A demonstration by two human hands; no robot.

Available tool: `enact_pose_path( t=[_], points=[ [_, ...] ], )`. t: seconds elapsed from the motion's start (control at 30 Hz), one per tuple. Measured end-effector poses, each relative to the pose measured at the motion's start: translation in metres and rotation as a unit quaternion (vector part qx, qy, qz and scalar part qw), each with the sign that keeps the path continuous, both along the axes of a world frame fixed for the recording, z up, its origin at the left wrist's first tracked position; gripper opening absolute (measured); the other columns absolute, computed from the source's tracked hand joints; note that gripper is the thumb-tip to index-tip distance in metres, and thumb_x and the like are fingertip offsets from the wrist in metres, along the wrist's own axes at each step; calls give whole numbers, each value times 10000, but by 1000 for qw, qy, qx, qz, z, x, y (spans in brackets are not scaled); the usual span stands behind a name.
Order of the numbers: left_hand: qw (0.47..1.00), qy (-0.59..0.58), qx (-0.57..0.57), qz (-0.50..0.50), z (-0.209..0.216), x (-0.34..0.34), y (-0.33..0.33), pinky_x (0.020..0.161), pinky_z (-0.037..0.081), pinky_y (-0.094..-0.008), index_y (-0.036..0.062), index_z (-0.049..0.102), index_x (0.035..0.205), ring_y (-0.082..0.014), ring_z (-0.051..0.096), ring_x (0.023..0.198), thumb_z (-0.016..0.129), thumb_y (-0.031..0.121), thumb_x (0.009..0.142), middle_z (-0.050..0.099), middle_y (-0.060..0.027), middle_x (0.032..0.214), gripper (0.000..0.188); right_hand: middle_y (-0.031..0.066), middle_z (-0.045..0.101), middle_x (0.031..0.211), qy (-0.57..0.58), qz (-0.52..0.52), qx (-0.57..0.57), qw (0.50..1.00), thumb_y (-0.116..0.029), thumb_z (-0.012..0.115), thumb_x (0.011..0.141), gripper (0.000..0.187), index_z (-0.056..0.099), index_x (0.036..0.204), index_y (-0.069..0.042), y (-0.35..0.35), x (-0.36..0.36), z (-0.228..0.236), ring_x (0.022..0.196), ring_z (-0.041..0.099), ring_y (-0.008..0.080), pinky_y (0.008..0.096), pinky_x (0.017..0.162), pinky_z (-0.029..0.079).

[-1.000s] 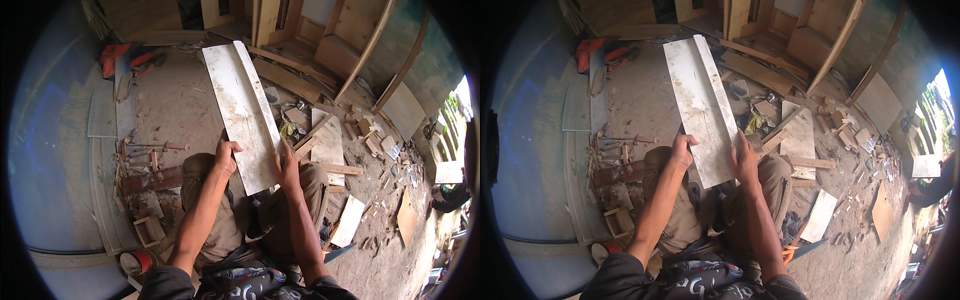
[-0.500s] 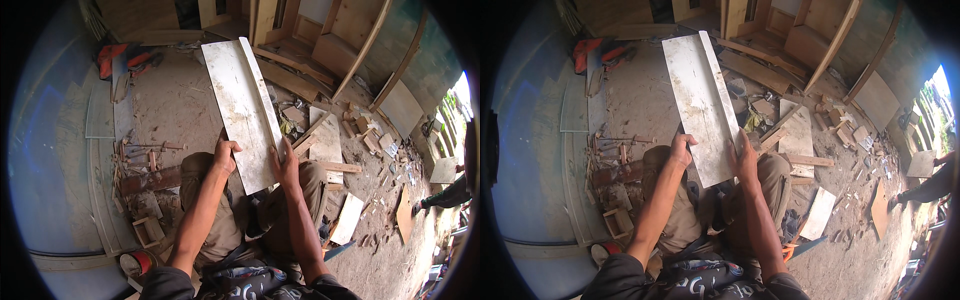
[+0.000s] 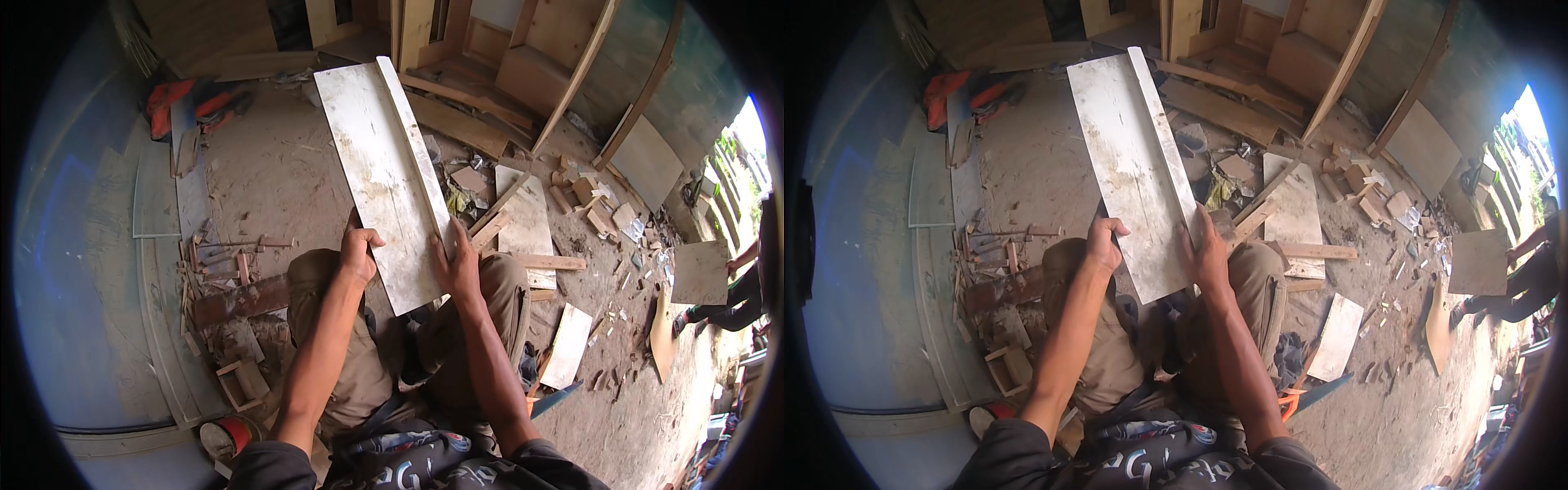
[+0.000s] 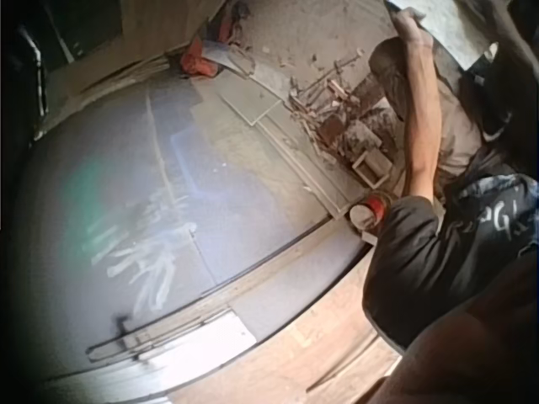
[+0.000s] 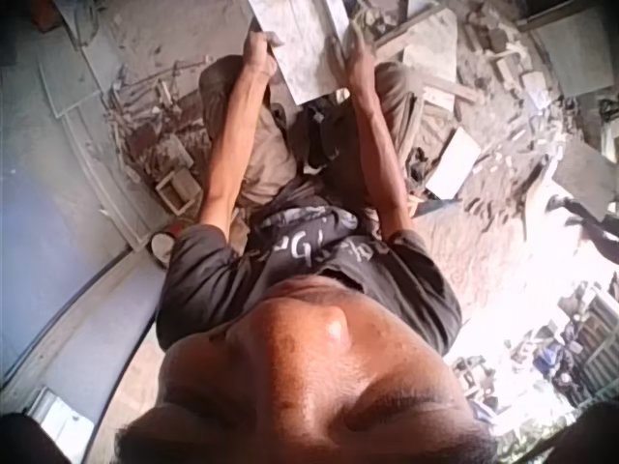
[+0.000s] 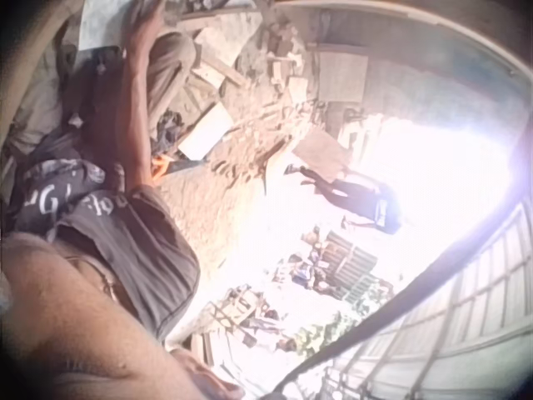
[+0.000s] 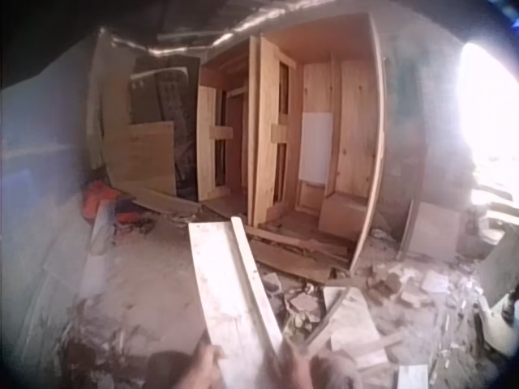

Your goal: The person wipes a white rectangular board with a cloth while sitting on the floor. Then, the person picks up a thin wooden plank and uses a hammer to tap it repeatedly.

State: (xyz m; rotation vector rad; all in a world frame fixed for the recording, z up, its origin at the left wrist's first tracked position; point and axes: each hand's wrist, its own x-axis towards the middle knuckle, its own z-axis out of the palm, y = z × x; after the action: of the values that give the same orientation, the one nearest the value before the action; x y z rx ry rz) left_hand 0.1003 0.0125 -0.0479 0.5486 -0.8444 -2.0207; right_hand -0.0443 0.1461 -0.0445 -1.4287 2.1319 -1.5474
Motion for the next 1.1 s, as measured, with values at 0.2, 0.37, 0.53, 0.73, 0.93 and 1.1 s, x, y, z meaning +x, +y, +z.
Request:
enact_pose_path(
  t=[0.2,0.37,0.53,0.73,0.93,1.1],
  points=[
    [1000,1,-8,23,5,-5,6,1007,455,-358,-23,486,1316,-271,544,1190,447,-18,514,581,-130,1248,803,281,576,1228,4,-10,-3,1000,-216,646,897,517,468,1315,32,1,-1,-2,1176,561,392,420,980,442],
    [1000,0,0,-4,-10,0,-4,979,462,-321,7,473,1327,-258,533,1189,441,-31,485,565,-112,1259,844,274,588,1212,17,0,-5,1000,-254,656,897,540,463,1316,25,-1,-2,-3,1145,585,376,418,952,459],
    [1000,-18,15,13,-17,0,-8,965,464,-298,17,476,1323,-256,536,1176,433,-26,471,569,-98,1246,854,273,635,1113,-28,-9,-4,1000,-310,677,882,584,458,1319,10,0,3,0,1046,638,368,411,885,492],
    [999,-3,52,-5,-28,-2,-14,994,453,-318,6,461,1336,-274,535,1189,440,-2,491,564,-118,1264,845,203,682,1020,-128,14,33,991,-377,751,822,645,519,1249,48,-1,-6,-12,921,671,247,367,821,514],
    [997,-13,69,-21,-7,1,-1,1049,409,-394,-57,466,1311,-322,524,1192,463,48,600,555,-168,1272,719,115,702,889,-306,96,80,944,-339,736,855,495,612,1133,51,2,-12,-11,763,666,150,307,681,529],
    [997,-42,51,34,12,-4,1,1020,402,-398,-33,526,1252,-305,547,1144,551,143,730,586,-136,1228,552,103,693,840,-318,54,87,942,-349,741,846,477,650,1043,76,4,-6,-8,722,639,140,314,658,507]
  ],
)
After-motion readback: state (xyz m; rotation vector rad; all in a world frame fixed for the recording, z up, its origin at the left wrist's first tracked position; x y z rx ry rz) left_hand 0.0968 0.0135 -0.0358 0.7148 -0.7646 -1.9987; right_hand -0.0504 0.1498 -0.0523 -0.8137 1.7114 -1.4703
